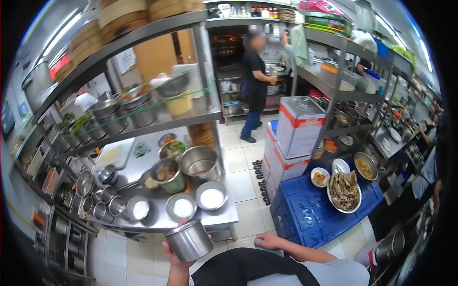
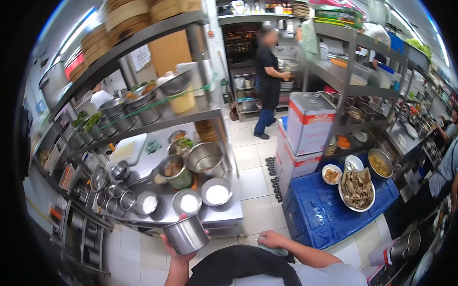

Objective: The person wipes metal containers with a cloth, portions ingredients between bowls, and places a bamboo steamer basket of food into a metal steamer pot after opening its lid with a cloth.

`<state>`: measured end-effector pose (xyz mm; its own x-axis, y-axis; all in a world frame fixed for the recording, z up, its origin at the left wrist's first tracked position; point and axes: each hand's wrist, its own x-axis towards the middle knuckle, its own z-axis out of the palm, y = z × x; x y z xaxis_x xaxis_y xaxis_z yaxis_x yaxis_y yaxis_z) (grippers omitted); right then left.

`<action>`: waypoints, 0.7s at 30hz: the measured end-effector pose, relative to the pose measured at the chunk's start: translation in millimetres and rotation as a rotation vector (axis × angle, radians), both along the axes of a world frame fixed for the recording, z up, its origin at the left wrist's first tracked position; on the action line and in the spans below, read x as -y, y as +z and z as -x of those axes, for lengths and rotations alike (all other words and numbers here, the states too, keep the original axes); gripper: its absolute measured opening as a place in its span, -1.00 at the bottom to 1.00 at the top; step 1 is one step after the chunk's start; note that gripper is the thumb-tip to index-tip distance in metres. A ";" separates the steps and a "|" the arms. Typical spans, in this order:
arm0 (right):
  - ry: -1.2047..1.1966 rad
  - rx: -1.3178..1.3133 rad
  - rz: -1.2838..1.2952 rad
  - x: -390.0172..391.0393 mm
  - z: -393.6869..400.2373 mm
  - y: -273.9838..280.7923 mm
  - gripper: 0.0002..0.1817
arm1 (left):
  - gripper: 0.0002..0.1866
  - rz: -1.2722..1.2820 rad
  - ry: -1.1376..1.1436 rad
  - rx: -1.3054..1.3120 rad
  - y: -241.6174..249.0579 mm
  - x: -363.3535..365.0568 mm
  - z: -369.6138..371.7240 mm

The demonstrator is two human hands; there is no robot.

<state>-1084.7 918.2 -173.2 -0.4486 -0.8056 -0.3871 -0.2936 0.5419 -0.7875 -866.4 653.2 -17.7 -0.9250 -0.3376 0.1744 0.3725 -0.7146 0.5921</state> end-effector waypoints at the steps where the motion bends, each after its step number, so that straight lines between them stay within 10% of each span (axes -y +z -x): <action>1: -0.007 0.048 0.011 10.7 -17.1 -0.7 -0.57 | 0.07 -0.003 0.026 0.003 -0.3 12.4 -19.0; 11: 0.258 0.200 -0.023 157.2 -70.9 97.9 -0.71 | 0.02 -0.146 0.386 0.000 -12.3 73.2 -148.7; 17: 0.428 0.183 0.516 356.9 -72.1 215.9 -0.64 | 0.04 -0.224 0.512 0.031 -22.1 91.0 -164.5; 21: 0.093 -0.193 0.821 524.9 -83.4 230.7 -0.50 | 0.10 -0.207 0.585 0.067 -17.4 118.0 -159.7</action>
